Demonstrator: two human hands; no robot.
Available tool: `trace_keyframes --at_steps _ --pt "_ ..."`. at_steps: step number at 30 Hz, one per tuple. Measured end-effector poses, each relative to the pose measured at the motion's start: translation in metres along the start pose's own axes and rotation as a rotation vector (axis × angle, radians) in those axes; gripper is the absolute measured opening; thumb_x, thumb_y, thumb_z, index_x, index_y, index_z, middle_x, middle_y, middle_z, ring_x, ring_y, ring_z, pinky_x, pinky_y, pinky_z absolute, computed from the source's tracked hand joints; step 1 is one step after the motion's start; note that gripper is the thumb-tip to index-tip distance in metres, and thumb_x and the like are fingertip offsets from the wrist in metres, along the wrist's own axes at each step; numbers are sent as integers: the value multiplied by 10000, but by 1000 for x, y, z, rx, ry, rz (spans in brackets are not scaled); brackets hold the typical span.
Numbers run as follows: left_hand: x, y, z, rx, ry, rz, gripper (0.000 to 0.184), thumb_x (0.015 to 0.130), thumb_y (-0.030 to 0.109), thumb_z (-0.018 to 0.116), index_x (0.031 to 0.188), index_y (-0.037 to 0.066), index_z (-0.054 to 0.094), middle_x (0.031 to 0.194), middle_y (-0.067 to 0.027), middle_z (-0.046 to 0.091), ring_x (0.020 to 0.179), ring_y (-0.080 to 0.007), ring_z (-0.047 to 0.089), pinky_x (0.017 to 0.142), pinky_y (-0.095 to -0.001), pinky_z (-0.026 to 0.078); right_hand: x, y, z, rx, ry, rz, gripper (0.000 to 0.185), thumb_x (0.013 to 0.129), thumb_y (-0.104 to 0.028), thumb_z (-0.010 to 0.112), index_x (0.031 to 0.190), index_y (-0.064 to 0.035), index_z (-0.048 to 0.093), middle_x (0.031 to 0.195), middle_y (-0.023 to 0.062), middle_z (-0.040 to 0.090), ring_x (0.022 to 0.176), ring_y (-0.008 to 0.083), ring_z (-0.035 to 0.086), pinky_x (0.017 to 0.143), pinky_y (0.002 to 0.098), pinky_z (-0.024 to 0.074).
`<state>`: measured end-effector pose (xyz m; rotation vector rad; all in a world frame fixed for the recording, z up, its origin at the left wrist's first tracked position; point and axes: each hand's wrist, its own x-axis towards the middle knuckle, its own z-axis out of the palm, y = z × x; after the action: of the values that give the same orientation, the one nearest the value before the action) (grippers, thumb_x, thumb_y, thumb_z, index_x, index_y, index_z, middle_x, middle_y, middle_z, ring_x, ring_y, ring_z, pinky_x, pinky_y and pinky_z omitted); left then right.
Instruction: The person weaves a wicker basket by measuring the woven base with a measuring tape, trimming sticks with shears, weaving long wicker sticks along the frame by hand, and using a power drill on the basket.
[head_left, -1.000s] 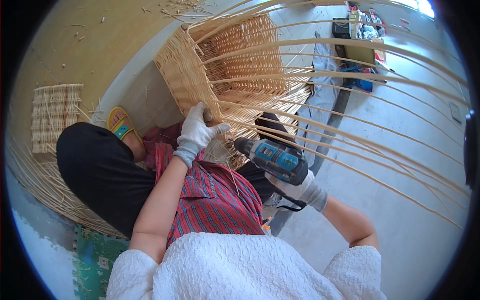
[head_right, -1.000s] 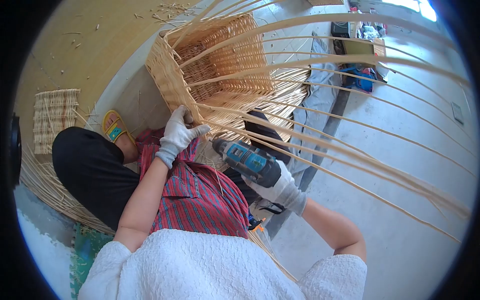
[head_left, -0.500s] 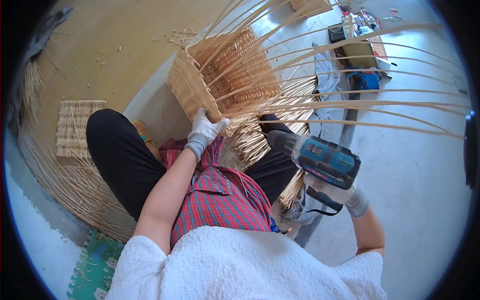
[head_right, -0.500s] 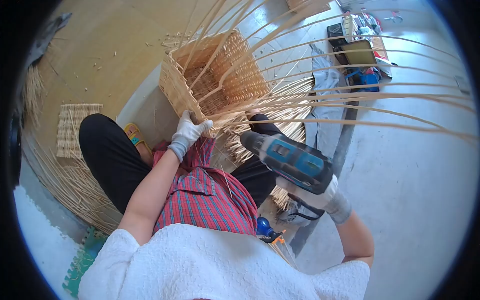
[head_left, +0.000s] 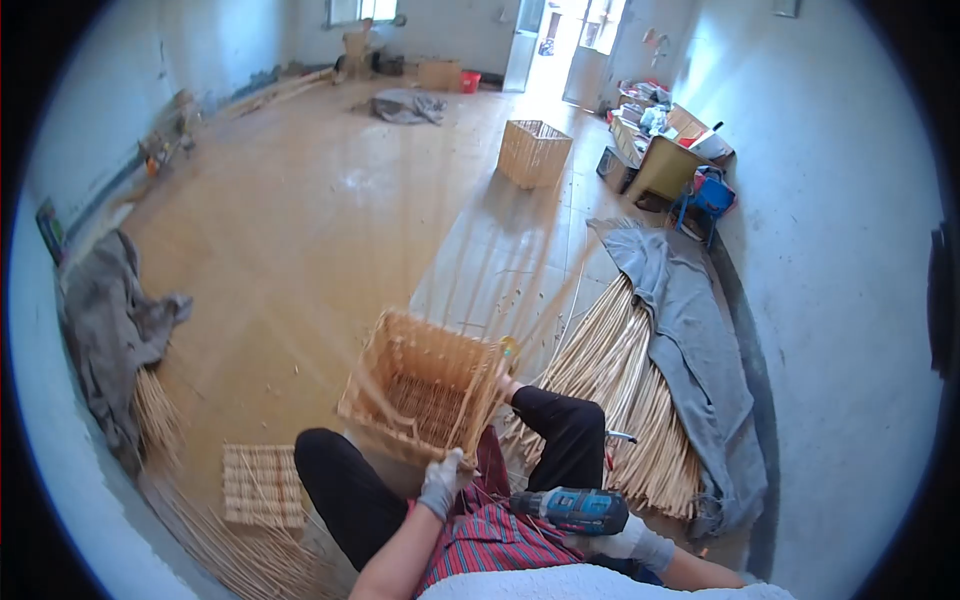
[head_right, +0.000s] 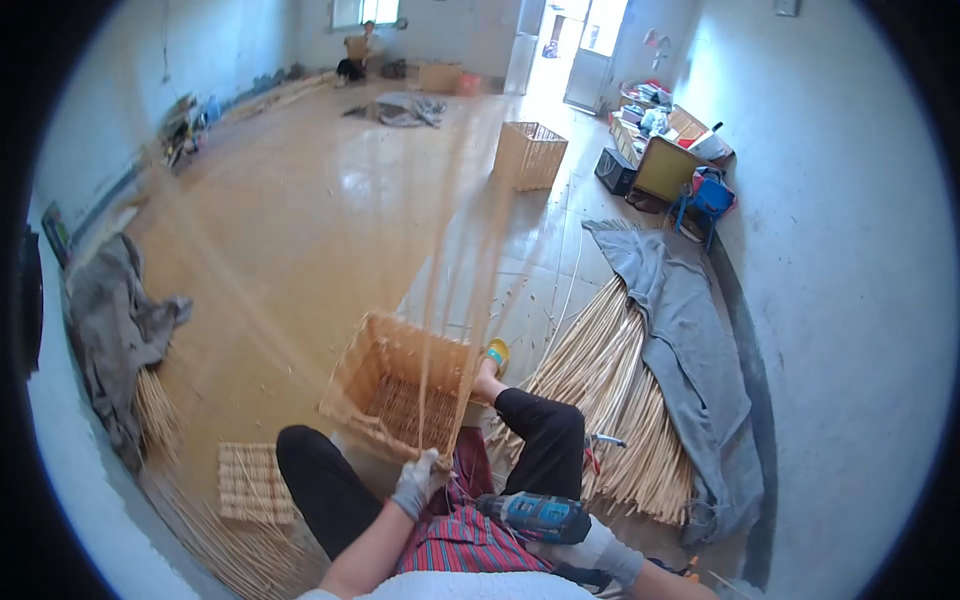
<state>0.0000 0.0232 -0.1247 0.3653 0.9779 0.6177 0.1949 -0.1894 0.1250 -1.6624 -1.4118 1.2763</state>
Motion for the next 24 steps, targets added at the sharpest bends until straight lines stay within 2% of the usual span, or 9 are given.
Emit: trace_keyframes --at_steps 4,5,9,12,13,18,20,22,24 --pt "5 -14 -2 -243 151 117 206 926 175 665 984 -14 602 922 -187 654 797 -331 689 677 -484 642 6 7 7 232 56 14 572 828 -258 807 1309 -41 586 1232 119 663 1085 203 640 968 330 492" --pt "6 -11 3 -268 184 111 196 927 166 666 990 -10 607 914 -177 660 796 -328 687 677 -491 640 10 10 9 67 108 -104 554 845 -305 787 1299 -53 595 1217 121 668 1066 217 648 954 332 501" --pt "23 -19 22 -310 106 125 197 924 151 673 1009 -12 604 919 -187 665 776 -329 690 693 -492 636 26 20 -1 -16 23 -70 590 854 -436 747 1307 -90 597 1146 117 692 1011 231 668 912 337 517" --pt "39 -24 43 -319 120 132 192 924 135 675 1003 -23 600 931 -190 668 829 -323 696 717 -491 634 34 22 -11 -77 5 -99 588 845 -438 758 1299 -99 602 1130 118 694 966 232 679 883 345 528" --pt "46 -26 48 -289 95 123 270 942 189 671 1091 -1 551 953 -173 666 838 -305 695 695 -427 640 35 22 -13 -132 14 -157 568 849 -440 754 1281 -99 614 1105 111 701 922 223 683 858 342 536" --pt "121 -40 81 -351 -140 19 441 948 206 674 1290 -3 490 1072 -116 651 909 -305 679 792 -427 608 29 14 -19 -109 78 -132 521 851 -423 760 1246 -106 640 1088 100 709 936 224 689 864 342 534" --pt "159 -65 77 -21 -479 266 370 946 276 675 1224 43 602 1142 -121 642 1046 -267 649 889 -416 577 23 16 -19 -124 126 -31 496 848 -384 770 1244 -113 645 1108 100 705 955 225 689 873 345 532" --pt "68 -13 94 56 -356 183 381 945 286 678 1264 92 598 1182 -115 631 1055 -251 638 877 -386 568 20 11 -21 -152 168 -86 494 847 -366 771 1247 -107 643 1122 105 699 975 228 683 885 342 526" --pt "52 -6 58 520 -421 29 385 943 241 671 1276 66 588 1144 -117 633 1021 -260 645 843 -378 571 18 9 -21 -163 206 -147 493 846 -349 773 1251 -100 641 1137 111 694 996 231 677 897 338 520"
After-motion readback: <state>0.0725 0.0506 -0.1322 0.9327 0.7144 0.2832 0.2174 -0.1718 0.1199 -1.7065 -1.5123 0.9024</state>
